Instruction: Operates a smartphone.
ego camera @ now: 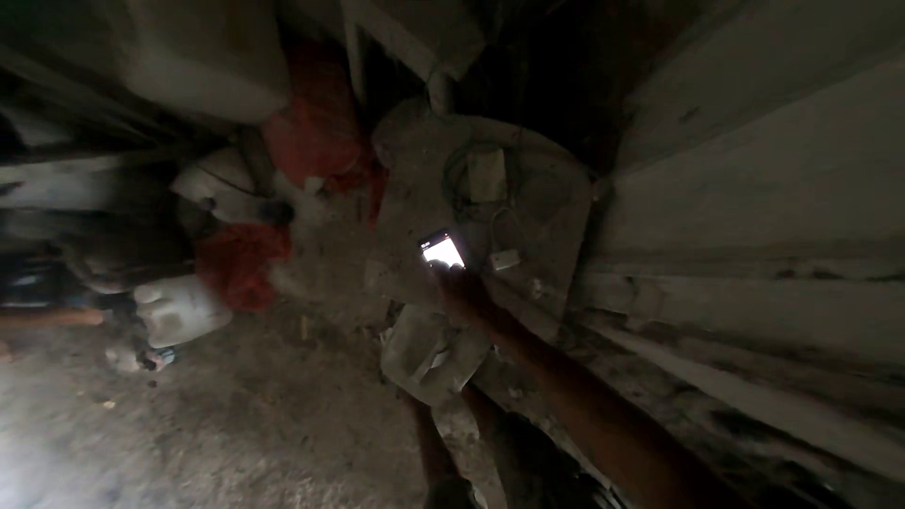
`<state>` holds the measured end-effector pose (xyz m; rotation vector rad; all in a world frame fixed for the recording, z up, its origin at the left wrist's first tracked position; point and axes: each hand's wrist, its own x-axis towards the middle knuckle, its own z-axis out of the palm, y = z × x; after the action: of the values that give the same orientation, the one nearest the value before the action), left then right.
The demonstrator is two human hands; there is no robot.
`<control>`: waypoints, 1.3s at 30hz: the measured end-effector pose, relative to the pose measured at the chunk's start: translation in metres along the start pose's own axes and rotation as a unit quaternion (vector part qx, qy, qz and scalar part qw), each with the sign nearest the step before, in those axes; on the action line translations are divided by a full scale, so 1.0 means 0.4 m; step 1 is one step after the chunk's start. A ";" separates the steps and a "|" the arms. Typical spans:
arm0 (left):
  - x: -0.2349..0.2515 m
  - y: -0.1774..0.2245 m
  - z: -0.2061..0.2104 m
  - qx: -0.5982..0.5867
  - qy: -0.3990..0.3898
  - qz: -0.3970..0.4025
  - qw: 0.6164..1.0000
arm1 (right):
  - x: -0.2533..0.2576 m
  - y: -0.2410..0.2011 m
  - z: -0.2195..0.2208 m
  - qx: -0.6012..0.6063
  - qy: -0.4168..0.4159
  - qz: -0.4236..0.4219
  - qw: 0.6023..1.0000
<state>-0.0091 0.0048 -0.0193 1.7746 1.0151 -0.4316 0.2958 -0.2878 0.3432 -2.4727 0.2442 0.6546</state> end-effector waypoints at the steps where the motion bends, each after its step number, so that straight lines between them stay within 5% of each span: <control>1: 0.007 -0.013 0.003 -0.017 -0.001 -0.013 1.000 | -0.018 -0.002 0.003 0.003 -0.008 0.003 1.000; 11: 0.004 0.001 0.001 0.020 -0.003 -0.002 1.000 | -0.185 0.039 0.000 0.019 0.008 0.105 0.994; 21: -0.002 0.003 0.001 0.061 0.012 0.006 0.998 | -0.085 0.081 -0.007 0.068 0.094 0.097 0.989; 32: 0.010 -0.012 0.002 0.041 0.006 0.021 0.999 | -0.201 0.078 0.004 0.019 -0.012 0.087 0.996; 39: -0.024 0.051 0.005 0.056 0.005 0.012 0.998 | -0.100 0.065 0.026 0.036 0.039 0.072 0.996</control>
<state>0.0018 -0.0042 -0.0017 1.8879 0.9928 -0.4721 0.2491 -0.3020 0.3436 -2.4297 0.4729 0.5978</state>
